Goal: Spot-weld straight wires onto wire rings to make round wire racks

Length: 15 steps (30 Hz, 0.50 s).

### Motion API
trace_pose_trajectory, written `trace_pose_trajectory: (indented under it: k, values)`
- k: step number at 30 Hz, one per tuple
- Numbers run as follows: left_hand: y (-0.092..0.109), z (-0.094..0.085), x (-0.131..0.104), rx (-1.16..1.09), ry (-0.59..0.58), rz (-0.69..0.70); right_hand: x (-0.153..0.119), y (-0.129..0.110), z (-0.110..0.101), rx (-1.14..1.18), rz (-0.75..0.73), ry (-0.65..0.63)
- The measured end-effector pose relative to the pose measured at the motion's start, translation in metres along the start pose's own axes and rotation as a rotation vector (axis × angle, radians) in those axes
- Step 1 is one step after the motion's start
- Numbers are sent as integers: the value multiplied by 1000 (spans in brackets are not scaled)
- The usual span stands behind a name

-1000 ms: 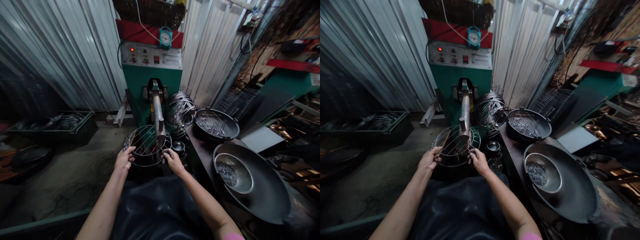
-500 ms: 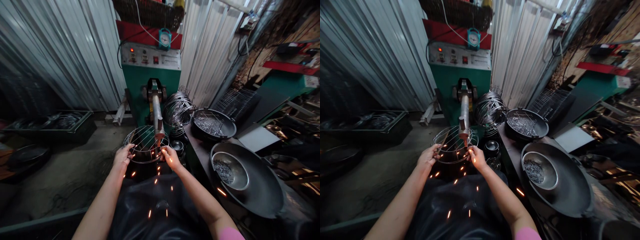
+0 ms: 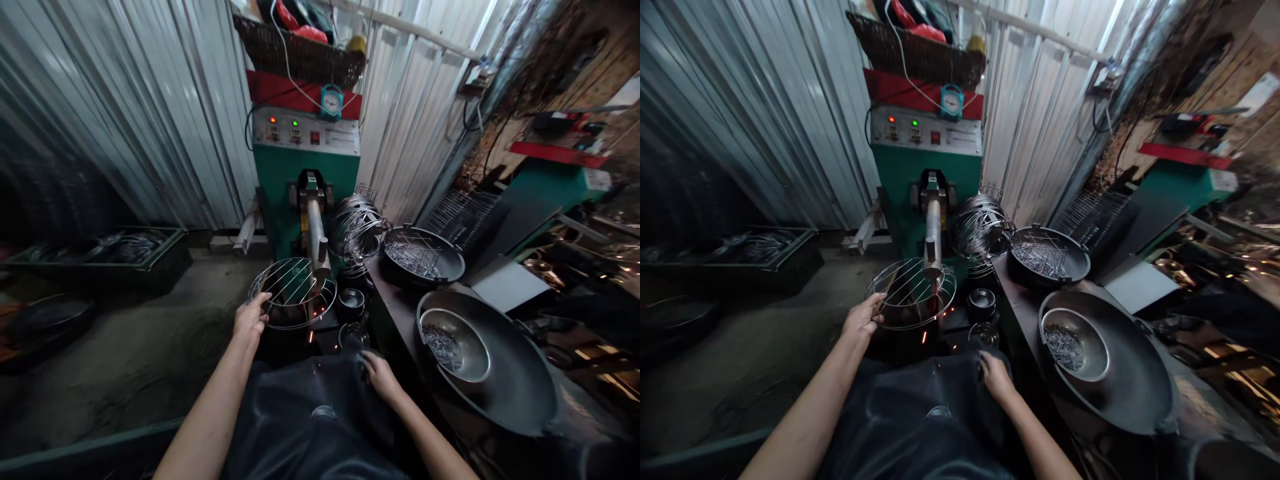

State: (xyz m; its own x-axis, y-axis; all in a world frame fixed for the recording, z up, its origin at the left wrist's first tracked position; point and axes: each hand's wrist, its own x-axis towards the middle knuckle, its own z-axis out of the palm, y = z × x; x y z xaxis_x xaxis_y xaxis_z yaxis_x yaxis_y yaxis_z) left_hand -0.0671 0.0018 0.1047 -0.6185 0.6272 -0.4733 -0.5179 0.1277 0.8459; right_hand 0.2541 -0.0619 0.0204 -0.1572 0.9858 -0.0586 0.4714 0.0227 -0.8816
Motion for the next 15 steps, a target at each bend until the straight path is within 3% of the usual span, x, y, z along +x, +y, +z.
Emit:
trace_pose_trajectory:
  k: [4, 9, 12, 15]
  values:
    - [5, -8, -2, 41, -45, -57, -23, 18, 2, -61, -67, -43]
    - [25, -19, 14, 144, -192, -220, -20, 18, 3, 88, 96, -155]
    - [26, -20, 23, 179, -213, -282, -4, -8, 4, 330, 192, -171]
    - [16, -17, 24, 117, -169, -243, 23, -55, 11, 586, 104, -53]
